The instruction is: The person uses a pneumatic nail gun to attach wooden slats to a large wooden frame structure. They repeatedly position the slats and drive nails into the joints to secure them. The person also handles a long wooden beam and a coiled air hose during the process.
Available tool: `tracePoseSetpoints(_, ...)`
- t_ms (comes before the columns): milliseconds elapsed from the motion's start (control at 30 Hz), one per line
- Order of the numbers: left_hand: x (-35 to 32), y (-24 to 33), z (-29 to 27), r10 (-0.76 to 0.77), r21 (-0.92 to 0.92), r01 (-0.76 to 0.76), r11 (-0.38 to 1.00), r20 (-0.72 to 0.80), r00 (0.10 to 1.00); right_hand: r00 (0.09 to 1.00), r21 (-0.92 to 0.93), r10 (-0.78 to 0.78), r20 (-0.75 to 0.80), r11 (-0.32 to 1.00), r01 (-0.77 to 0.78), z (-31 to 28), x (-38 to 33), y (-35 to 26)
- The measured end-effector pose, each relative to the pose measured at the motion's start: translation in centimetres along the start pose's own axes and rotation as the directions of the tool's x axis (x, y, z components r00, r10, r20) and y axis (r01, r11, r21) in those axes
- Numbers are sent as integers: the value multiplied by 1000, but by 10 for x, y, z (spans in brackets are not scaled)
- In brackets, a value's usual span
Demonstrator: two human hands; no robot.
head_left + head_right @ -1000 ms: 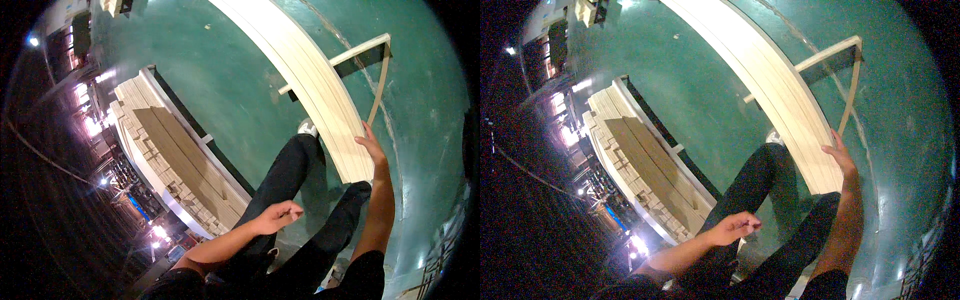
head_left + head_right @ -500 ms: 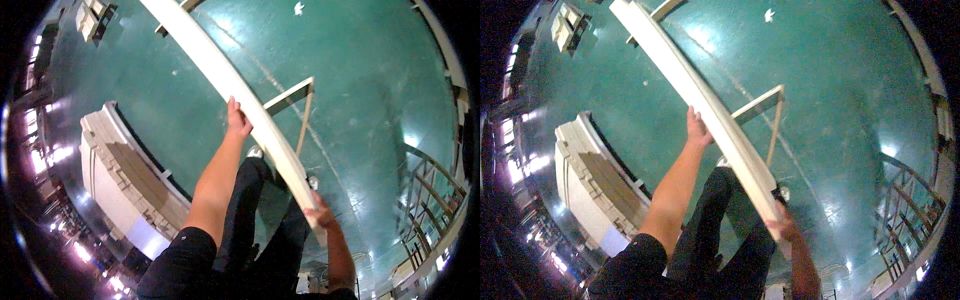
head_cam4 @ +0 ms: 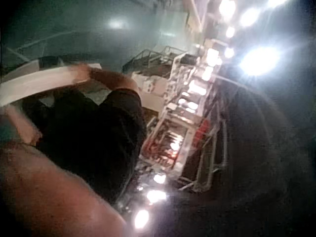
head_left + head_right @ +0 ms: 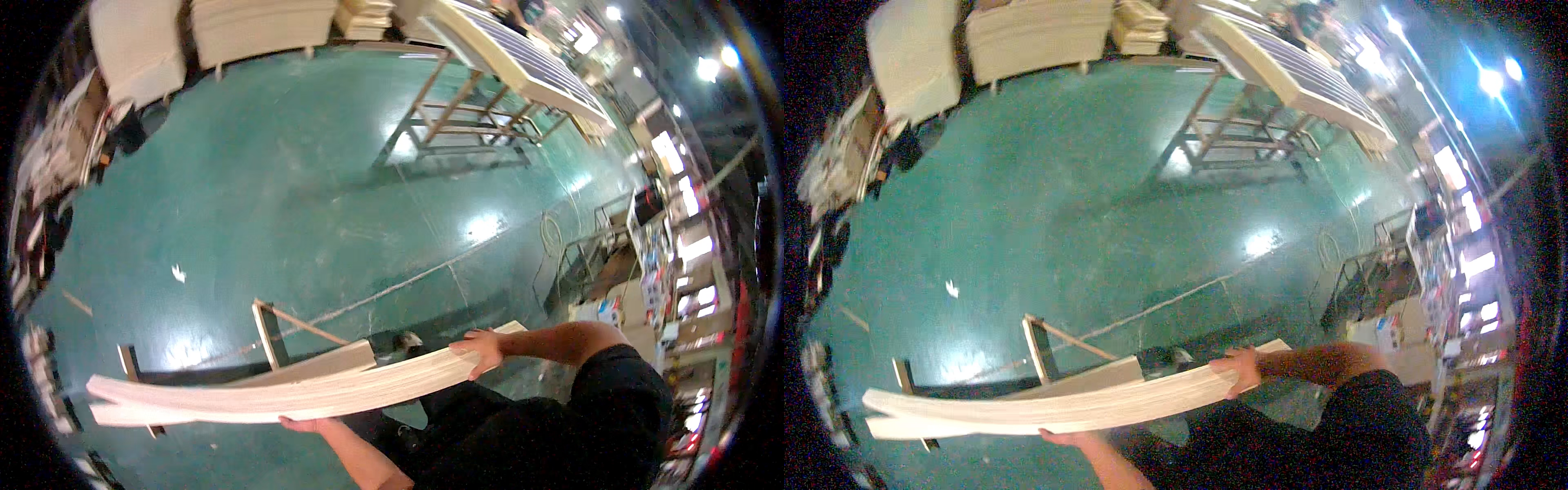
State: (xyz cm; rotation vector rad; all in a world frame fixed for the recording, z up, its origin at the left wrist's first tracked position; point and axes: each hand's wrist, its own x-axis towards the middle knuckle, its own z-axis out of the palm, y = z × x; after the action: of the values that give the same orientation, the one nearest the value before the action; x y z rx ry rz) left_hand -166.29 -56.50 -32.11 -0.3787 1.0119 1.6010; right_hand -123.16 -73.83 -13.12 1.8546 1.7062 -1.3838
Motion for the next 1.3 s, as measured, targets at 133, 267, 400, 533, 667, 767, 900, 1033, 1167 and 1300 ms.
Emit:
tracePoseSetpoints(133,-90,14,69,45,37,-47,998,69,997,995,24,-95,-40,995,96,27,-45,18)
tracePoseSetpoints(267,-165,7,147,83,26,-116,993,545,834,952,63,-239,-191,965,255,40,-38,71)
tracePoseSetpoints(400,-285,-45,234,165,41,-357,933,833,528,828,-54,-391,-403,913,405,36,-26,129)
tracePoseSetpoints(533,-389,-122,315,297,127,-649,750,812,503,813,-11,-349,-466,921,389,-18,-46,168)
tracePoseSetpoints(667,-464,-222,369,178,135,-625,769,894,412,748,143,-428,-507,814,563,-179,-130,165)
tracePoseSetpoints(767,-534,-320,401,139,55,-706,706,967,214,108,-94,-542,-833,332,939,-357,-247,147)
tracePoseSetpoints(900,-514,-385,432,41,41,-804,594,996,81,-160,-80,-392,-906,-214,974,-485,-372,138)
tracePoseSetpoints(1033,-594,-508,452,-200,-136,-832,539,938,-282,34,16,47,-998,-343,939,-486,-362,291)
tracePoseSetpoints(1167,-600,-621,475,-305,-149,-742,654,846,-438,159,-32,393,-906,-436,899,-470,-349,417)
tracePoseSetpoints(1300,-616,-734,532,-465,-323,-895,307,770,-437,187,-137,518,-834,-523,841,-499,-309,567)
